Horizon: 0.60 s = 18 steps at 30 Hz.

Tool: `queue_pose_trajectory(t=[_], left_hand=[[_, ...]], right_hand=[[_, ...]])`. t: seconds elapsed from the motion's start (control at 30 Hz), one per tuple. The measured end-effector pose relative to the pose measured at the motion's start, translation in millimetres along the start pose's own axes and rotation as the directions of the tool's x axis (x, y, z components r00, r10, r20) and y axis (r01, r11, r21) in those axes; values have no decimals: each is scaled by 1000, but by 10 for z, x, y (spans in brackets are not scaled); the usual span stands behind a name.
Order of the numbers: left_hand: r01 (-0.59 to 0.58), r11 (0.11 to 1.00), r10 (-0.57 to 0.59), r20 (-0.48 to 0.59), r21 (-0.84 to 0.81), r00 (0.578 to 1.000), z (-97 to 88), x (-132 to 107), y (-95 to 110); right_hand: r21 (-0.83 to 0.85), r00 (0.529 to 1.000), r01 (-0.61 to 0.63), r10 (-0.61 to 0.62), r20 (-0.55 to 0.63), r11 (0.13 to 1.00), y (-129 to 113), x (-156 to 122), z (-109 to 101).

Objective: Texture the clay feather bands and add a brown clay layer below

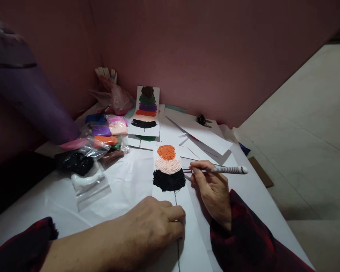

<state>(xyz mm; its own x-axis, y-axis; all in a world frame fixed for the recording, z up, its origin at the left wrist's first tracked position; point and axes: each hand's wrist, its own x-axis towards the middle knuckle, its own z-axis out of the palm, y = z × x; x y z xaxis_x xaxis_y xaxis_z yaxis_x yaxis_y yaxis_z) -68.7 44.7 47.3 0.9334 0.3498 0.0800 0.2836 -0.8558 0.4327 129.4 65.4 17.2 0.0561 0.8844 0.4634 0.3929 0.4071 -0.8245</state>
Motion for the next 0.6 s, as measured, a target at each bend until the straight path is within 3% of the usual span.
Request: queue_pose_trajectory(t=[0.3,0.6], left_hand=[[1,1000,-1,-3,6,1000,-8,7,1],[-13,1000,13,-28,13,1000,6,-4,2]], right_hand=[[-28,999,-19,18,-43,999,-9,2,-18],[-13,1000,5,-5,-10,1000,-22,-12,-18]])
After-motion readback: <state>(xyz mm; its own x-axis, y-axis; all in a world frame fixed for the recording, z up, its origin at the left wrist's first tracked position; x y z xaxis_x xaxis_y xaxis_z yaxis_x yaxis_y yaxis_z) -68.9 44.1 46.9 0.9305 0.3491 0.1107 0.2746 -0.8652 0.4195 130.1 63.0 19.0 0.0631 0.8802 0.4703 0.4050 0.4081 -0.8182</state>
